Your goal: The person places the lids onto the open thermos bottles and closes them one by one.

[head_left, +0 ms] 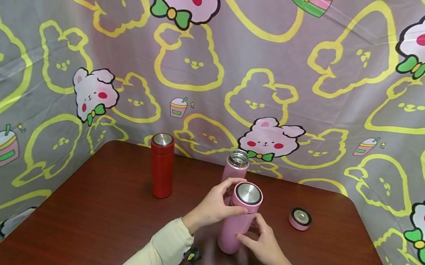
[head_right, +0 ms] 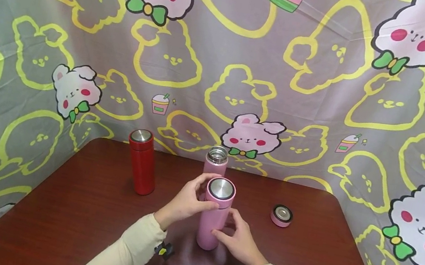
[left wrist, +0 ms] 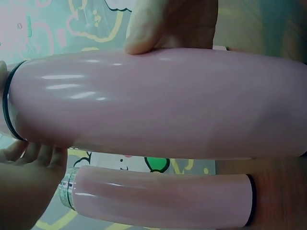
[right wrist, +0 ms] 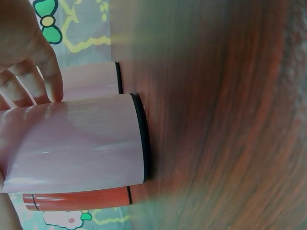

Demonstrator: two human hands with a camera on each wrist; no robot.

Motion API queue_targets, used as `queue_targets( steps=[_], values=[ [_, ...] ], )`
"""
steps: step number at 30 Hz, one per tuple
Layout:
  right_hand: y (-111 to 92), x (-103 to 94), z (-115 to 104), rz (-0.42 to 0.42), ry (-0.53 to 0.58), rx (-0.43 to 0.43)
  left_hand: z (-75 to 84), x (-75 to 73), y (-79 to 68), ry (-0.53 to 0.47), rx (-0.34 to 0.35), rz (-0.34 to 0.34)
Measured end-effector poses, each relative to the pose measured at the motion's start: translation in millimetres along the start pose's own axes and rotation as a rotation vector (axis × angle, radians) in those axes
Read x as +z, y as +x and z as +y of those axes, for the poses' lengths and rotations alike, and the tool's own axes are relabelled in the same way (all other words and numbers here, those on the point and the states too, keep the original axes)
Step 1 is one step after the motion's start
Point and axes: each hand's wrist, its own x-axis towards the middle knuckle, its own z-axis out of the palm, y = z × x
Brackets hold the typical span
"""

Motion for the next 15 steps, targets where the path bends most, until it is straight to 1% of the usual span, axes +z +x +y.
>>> queue_targets(
  steps=[3, 6, 10, 15],
  values=[
    [-0.2, -0.6, 0.4, -0.004, -0.001, 0.008, -1.2, -1.4, 0.1, -0.012, 0.0, -0.022],
    [0.3, -1.2, 0.7, -0.008, -0.001, 0.02, -1.4, -3.0, 1.0, -0.052, -0.003, -0.053],
    [0.9, -1.8, 0.9, -0.014, -0.003, 0.037, -2.3, -5.8, 2.5, -0.108, 0.008, -0.109],
    [1.1, -2.3, 2.3, -0.02, -0.002, 0.028, -8.8, -7.9, 6.0, -0.162, 0.028, -0.175]
  ],
)
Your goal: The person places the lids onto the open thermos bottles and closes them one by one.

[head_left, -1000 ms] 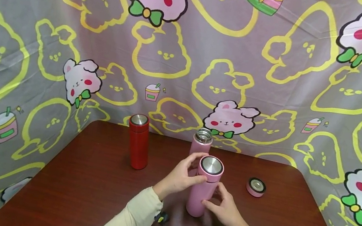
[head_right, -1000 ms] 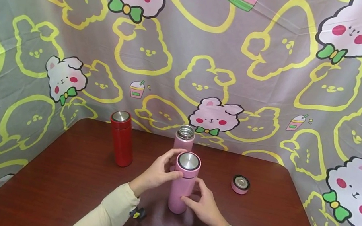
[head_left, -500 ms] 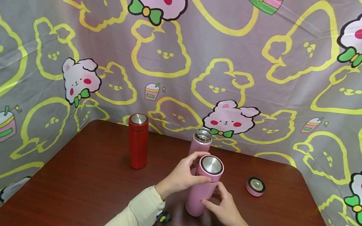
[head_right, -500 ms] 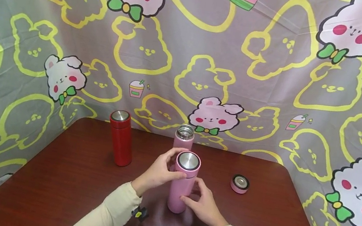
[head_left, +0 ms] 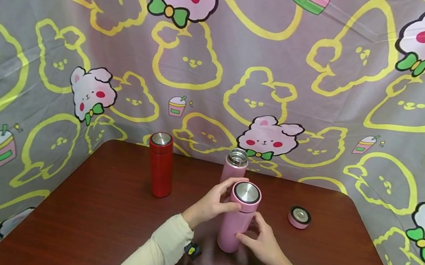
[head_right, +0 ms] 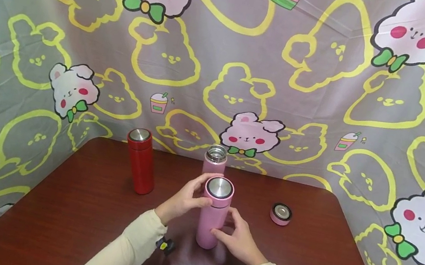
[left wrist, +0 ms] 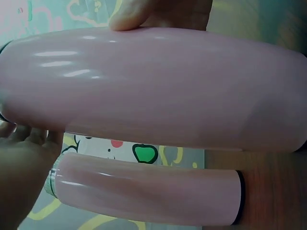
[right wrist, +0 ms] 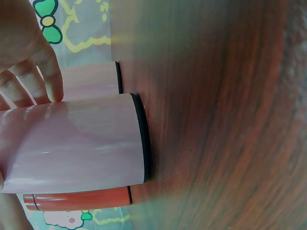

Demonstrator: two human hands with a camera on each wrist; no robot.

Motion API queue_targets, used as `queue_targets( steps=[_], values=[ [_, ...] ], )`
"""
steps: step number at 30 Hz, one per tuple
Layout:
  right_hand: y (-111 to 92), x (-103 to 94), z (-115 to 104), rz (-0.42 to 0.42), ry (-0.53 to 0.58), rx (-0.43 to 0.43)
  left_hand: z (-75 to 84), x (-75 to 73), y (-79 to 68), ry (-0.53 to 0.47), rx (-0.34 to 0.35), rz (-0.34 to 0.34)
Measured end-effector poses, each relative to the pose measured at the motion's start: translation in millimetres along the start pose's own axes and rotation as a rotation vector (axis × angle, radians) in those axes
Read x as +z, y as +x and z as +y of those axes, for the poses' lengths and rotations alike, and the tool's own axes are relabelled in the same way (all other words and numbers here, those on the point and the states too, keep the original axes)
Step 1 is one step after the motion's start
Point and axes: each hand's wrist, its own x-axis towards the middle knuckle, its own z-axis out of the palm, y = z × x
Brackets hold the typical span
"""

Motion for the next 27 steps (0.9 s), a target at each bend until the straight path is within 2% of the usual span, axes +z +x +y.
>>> queue_targets(
  steps=[9, 13, 18, 21, 22, 25, 27],
  values=[
    [0, 0.1, 1, -0.005, 0.019, -0.003, -8.2, 0.9, 5.5, -0.111, 0.021, -0.053],
    [-1, 0.0, 2, -0.003, 0.018, -0.001, -8.9, 0.6, 3.2, -0.098, 0.019, -0.06],
    [-1, 0.3, 3, 0.002, 0.015, -0.026, -0.1, 1.7, -1.4, -0.027, -0.026, 0.012],
    [0, 0.7, 2, 0.008, 0.016, -0.036, 21.4, 6.4, -4.0, 0.033, -0.075, 0.067],
    [0, 0.7, 2, 0.009, 0.017, -0.037, 23.5, 7.5, -4.5, 0.059, -0.081, 0.084],
    [0, 0.9, 1, 0.009, 0.021, -0.039, 24.8, 10.2, -6.0, 0.119, -0.082, 0.12],
    [-1, 1.0, -1, 0.009, 0.02, -0.041, 14.7, 10.0, -6.3, 0.142, -0.068, 0.135]
  ],
)
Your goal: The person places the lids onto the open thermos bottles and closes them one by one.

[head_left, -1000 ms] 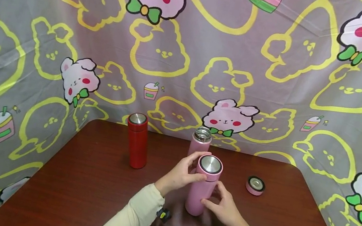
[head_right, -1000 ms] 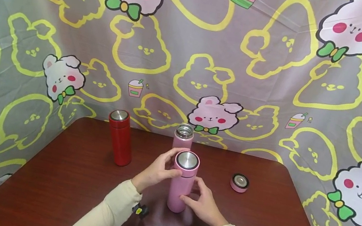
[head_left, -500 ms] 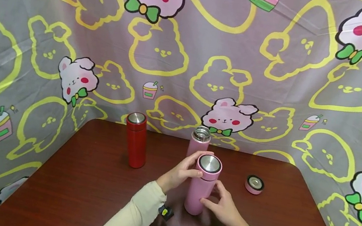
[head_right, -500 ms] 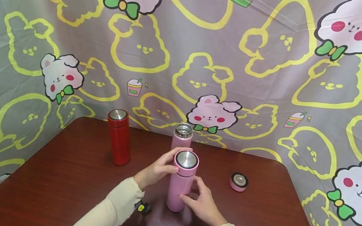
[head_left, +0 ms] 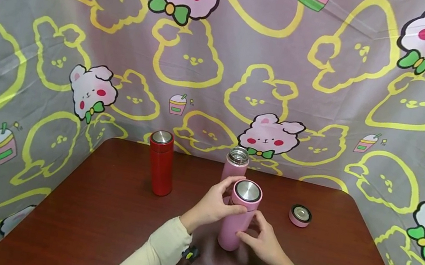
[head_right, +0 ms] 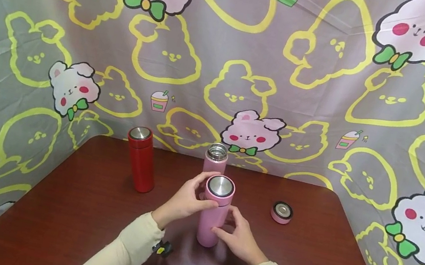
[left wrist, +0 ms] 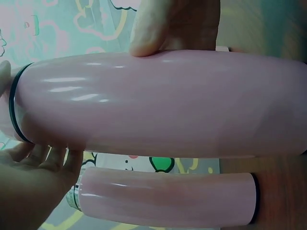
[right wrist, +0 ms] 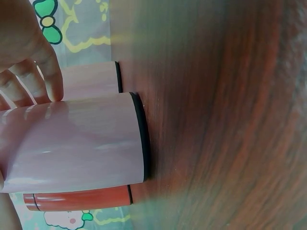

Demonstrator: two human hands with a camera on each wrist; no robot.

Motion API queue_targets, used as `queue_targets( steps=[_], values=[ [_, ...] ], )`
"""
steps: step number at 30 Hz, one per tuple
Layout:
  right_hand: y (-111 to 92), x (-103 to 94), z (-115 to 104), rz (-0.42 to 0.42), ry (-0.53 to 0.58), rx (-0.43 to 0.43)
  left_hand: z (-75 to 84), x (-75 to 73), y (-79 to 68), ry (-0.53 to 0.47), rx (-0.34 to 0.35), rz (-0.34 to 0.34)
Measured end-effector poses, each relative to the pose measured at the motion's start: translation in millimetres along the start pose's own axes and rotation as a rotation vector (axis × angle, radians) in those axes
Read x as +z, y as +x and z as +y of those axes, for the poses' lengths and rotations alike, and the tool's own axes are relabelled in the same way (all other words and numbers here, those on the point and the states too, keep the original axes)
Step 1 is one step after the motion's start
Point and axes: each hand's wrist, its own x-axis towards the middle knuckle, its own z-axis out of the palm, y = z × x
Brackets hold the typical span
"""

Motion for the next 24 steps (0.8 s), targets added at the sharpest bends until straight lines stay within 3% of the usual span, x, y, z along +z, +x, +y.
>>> queue_targets(
  steps=[5, 12, 24],
  values=[
    [0, 0.7, 1, 0.004, -0.008, -0.011, -5.6, 1.1, 0.4, -0.002, -0.006, 0.018],
    [1, 1.7, 32, 0.018, -0.019, -0.006, -8.3, 0.1, 2.1, -0.024, -0.014, 0.014],
    [1, 0.3, 32, 0.009, -0.033, 0.037, -16.0, -9.5, 10.6, -0.185, -0.014, -0.117]
  ],
)
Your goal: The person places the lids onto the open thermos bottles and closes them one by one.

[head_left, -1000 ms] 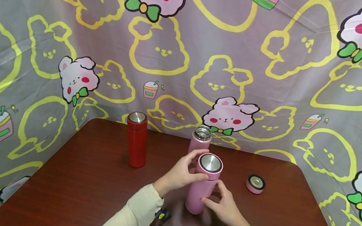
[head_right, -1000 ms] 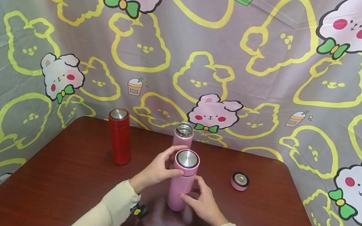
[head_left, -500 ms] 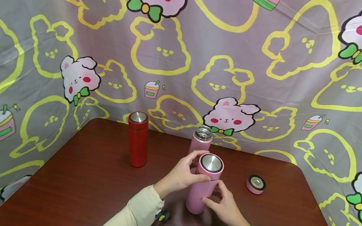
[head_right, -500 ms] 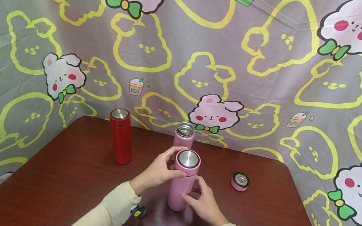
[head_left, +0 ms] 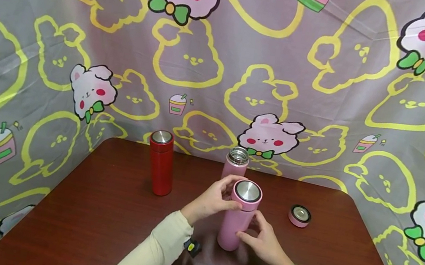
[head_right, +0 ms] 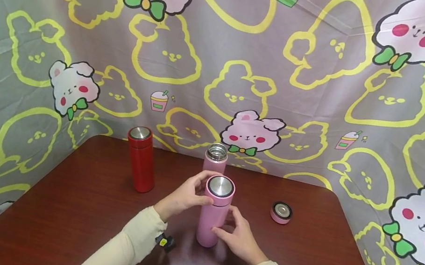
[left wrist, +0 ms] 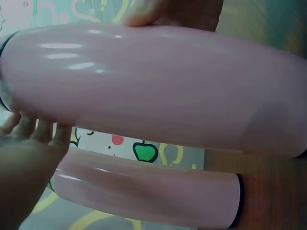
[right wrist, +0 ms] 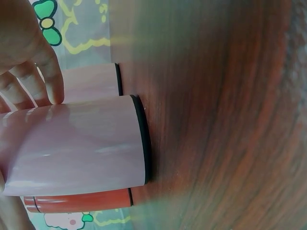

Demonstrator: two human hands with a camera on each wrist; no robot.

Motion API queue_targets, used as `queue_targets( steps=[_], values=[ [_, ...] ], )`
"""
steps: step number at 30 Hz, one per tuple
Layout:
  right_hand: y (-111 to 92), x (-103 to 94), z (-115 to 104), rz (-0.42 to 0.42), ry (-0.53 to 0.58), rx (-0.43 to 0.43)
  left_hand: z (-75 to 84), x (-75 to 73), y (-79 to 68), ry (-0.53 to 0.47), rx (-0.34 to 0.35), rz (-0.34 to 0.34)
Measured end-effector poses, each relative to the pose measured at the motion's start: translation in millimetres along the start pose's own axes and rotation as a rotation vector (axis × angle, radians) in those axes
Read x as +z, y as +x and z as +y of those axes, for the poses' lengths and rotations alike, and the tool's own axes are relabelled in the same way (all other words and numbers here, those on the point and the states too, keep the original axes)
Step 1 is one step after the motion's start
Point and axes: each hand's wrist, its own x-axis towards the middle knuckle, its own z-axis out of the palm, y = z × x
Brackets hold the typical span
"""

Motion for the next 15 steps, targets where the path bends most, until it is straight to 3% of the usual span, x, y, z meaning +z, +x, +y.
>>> queue_targets(
  steps=[9, 15],
  values=[
    [-1, -3.2, -32, -0.026, 0.017, 0.031, -10.6, -7.2, 7.5, -0.159, -0.022, -0.114],
    [-2, -4.0, -35, -0.031, 0.028, 0.044, -18.7, -5.6, 9.9, -0.303, 0.067, -0.204]
  ],
)
